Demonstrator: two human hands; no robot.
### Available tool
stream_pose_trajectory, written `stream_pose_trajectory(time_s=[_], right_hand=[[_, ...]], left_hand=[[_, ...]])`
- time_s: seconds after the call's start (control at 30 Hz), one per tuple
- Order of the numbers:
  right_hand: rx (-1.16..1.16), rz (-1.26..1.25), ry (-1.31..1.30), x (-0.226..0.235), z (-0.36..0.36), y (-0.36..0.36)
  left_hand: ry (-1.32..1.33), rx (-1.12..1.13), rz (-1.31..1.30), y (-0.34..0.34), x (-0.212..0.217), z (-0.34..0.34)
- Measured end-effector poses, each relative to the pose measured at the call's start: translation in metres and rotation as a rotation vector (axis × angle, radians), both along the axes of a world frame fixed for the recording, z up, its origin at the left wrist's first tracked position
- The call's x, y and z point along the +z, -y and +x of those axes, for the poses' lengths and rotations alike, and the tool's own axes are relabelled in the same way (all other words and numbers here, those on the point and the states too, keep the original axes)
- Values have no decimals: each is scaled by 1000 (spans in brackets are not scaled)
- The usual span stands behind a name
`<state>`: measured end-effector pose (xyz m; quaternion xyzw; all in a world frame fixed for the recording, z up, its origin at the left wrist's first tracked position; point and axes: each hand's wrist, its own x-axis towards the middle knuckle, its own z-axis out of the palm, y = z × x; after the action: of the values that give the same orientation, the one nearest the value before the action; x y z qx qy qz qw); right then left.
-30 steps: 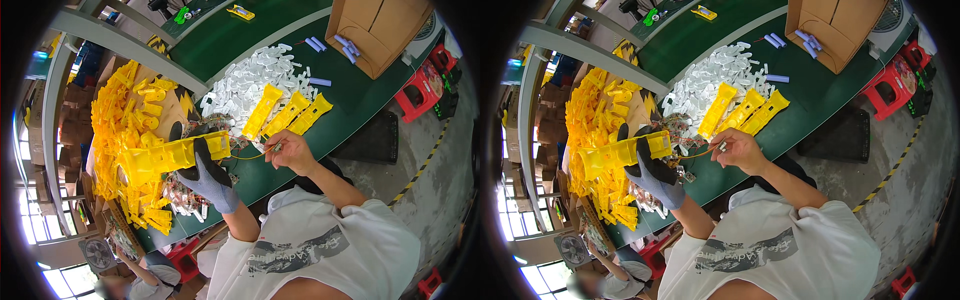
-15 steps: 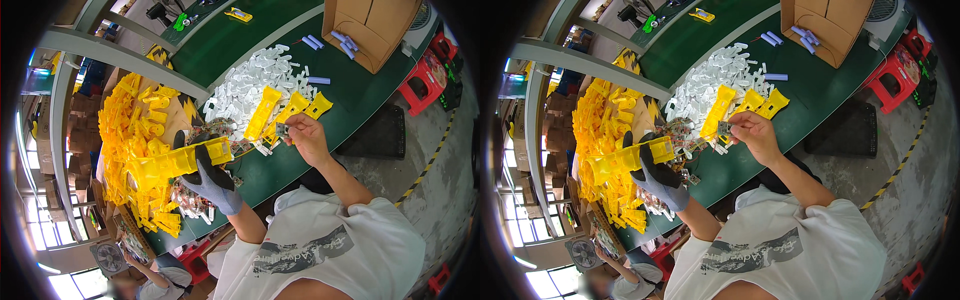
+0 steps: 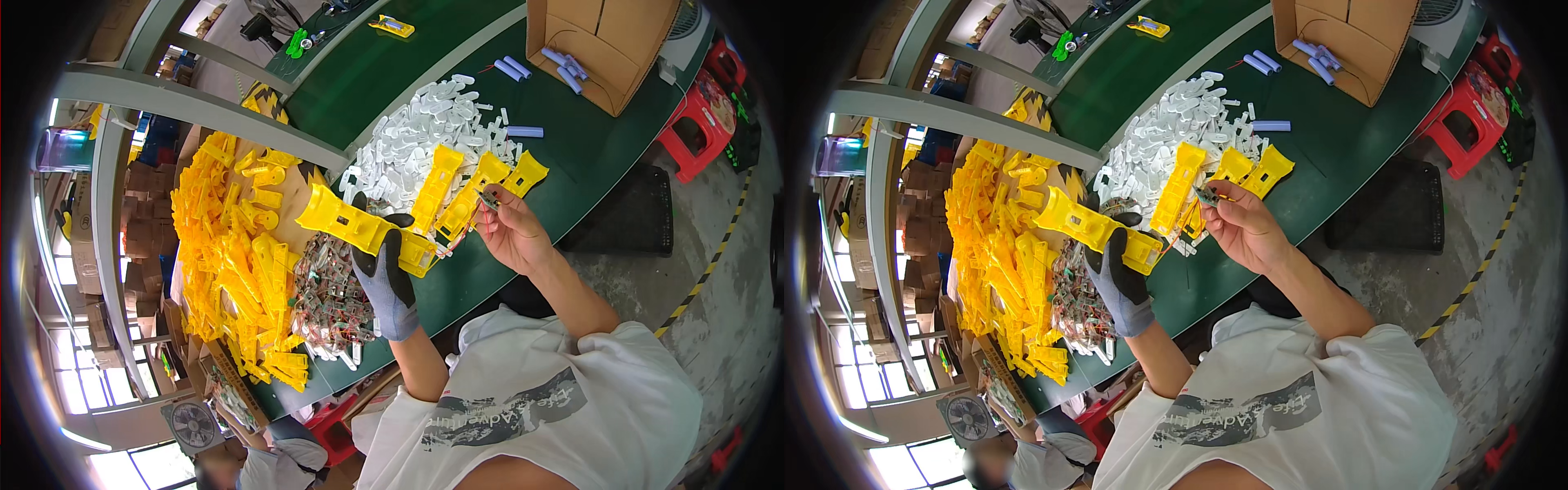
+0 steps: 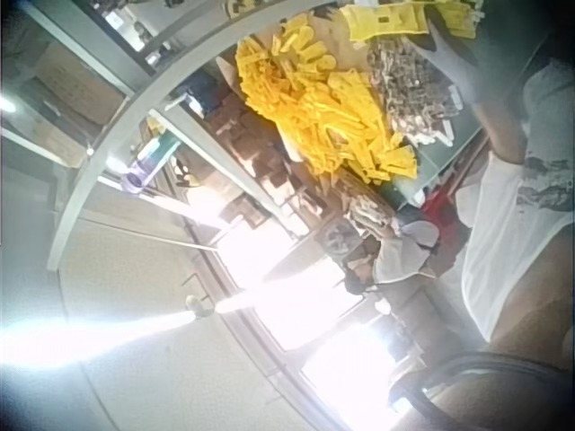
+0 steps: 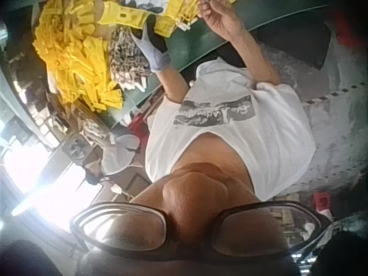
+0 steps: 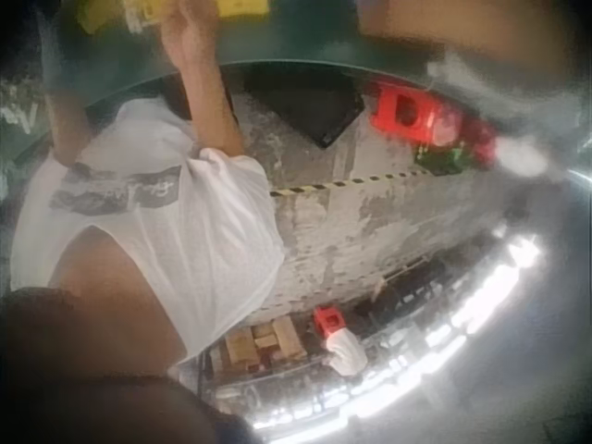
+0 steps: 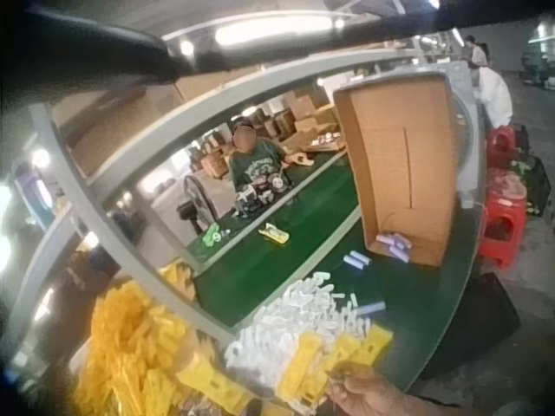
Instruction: Assembling components into yellow plastic housings, including circuit boards and batteries on a factory production line.
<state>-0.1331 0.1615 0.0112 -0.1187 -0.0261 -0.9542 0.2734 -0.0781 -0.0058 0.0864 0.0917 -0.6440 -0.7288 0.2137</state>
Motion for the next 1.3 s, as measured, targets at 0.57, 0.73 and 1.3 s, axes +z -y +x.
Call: stream_pose_trajectory(time_s=[0.57, 0.73, 1.3], right_hand=[[-355, 593, -105, 12, 11, 7], [-345, 694, -139, 20, 13, -2], [-582, 1356, -427, 22, 14, 8]], left_hand=[[47, 37, -78, -17, -27, -7], [138, -171, -33, -16, -22, 3], [99, -329, 269, -40, -45, 21]])
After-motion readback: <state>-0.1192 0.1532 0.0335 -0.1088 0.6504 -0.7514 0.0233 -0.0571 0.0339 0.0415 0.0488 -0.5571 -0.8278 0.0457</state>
